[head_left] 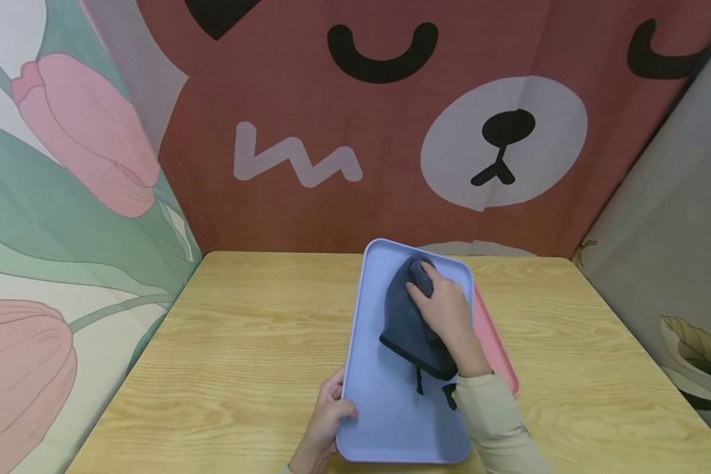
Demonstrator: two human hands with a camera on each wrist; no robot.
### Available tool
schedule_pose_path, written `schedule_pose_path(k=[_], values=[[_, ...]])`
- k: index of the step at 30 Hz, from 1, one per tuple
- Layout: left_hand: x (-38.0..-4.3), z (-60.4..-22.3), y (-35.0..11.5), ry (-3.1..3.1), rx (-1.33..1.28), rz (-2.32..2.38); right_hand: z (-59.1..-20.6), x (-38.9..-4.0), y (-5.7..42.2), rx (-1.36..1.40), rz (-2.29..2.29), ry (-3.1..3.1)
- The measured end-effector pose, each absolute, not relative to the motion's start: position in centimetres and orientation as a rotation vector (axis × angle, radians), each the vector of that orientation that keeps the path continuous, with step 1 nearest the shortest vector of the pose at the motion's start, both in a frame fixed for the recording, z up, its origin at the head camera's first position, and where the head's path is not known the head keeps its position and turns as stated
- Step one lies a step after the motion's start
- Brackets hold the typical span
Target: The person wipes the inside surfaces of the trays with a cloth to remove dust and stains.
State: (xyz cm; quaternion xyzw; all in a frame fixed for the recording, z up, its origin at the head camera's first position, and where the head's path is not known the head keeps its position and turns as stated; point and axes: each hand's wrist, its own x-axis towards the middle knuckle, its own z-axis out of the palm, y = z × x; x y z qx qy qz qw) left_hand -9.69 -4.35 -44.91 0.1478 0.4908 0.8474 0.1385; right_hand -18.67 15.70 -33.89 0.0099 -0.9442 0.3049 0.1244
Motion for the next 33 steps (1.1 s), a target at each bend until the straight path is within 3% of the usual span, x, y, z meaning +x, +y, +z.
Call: schedule_pose_path(k=[33], values=[[-9.4,-45.4,-3.6,1.442,0.502,2.399,-32.7,-18.1,13.2,0.052,0.924,-2.719]])
